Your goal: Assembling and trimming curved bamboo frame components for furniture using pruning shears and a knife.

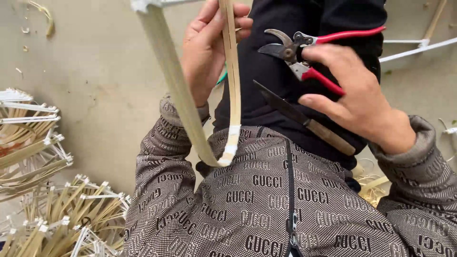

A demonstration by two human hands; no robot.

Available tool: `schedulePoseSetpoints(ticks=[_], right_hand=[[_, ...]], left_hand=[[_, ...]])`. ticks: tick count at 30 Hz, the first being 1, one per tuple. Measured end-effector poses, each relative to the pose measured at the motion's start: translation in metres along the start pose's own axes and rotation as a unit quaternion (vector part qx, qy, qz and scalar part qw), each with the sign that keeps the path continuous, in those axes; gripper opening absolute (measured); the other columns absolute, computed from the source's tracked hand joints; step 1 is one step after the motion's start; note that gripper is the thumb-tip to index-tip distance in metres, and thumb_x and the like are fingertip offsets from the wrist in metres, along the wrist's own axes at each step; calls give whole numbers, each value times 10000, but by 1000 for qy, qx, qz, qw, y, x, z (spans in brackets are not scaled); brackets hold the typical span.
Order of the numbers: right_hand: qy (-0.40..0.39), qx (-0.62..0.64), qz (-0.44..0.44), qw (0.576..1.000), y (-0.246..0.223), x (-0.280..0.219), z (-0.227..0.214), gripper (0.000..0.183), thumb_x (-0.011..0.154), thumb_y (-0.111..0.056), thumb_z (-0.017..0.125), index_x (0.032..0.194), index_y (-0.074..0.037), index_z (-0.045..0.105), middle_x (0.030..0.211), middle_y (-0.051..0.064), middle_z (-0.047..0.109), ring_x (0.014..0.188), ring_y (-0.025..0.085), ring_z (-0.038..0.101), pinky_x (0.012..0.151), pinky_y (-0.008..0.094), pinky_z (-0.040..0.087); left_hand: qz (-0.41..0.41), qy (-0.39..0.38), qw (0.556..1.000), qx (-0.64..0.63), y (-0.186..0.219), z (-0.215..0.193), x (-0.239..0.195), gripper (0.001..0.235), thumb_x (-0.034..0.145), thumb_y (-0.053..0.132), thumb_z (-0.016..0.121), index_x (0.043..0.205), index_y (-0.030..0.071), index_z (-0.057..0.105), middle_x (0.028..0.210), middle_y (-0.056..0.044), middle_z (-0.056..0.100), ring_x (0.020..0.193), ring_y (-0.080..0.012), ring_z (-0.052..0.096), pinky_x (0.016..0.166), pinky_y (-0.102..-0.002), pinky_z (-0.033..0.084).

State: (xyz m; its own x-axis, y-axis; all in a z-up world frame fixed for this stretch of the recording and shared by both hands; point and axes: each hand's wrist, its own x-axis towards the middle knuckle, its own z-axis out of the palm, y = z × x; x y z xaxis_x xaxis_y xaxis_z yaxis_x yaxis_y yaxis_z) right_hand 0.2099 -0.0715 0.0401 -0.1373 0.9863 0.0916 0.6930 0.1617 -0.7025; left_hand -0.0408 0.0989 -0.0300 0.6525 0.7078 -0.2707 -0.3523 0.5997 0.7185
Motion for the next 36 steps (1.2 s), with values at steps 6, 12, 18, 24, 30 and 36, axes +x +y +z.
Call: schedulePoseSetpoints(ticks=[6, 12, 18, 24, 30, 36], right_hand=[[-5, 249, 73, 966, -14, -37, -20, 520, 942, -249, 681, 1376, 12, 566, 1188, 122, 715, 1113, 217, 720, 1006, 322, 561], [68, 185, 139, 971, -24, -55, -27, 575, 916, -266, 748, 1354, 52, 553, 1074, 101, 735, 936, 165, 747, 843, 283, 588], [164, 150, 389, 894, 10, -93, -20, 304, 973, -173, 650, 1245, -38, 648, 856, 80, 778, 695, 117, 743, 615, 280, 582], [267, 359, 347, 824, 32, -136, -2, 323, 1035, -87, 517, 1336, 22, 559, 931, 72, 723, 740, 89, 683, 667, 237, 603], [280, 360, 318, 831, 33, -139, -1, 310, 1038, -77, 498, 1318, 43, 557, 946, 83, 742, 732, 96, 681, 652, 242, 594], [263, 375, 300, 837, 34, -142, -3, 302, 1043, -91, 496, 1305, 45, 561, 938, 85, 747, 748, 96, 693, 660, 243, 597]], left_hand=[[33, 25, 999, 7, -15, 9, 13, 324, 1150, 157, 466, 1350, -73, 575, 1251, -181, 698, 1084, -237, 718, 1009, -382, 596], [72, 78, 994, -19, -7, 51, 11, 425, 1108, 92, 516, 1517, 12, 435, 1222, -136, 662, 1052, -202, 639, 997, -382, 547], [2, -106, 992, 73, 12, 118, -9, 546, 1086, 109, 560, 1582, -20, 371, 1265, -87, 619, 1154, -199, 617, 1109, -395, 503], [-123, -252, 954, 110, -53, 86, 0, 398, 973, 69, 593, 1329, -107, 611, 1105, -198, 706, 1052, -281, 681, 968, -407, 525], [-159, -269, 944, 111, -74, 76, 1, 209, 894, -26, 664, 1068, -134, 704, 918, -238, 752, 874, -335, 734, 837, -462, 588], [-184, -281, 931, 144, -75, 86, 1, 183, 859, -47, 686, 1007, -143, 734, 876, -255, 757, 853, -344, 762, 804, -498, 634]])
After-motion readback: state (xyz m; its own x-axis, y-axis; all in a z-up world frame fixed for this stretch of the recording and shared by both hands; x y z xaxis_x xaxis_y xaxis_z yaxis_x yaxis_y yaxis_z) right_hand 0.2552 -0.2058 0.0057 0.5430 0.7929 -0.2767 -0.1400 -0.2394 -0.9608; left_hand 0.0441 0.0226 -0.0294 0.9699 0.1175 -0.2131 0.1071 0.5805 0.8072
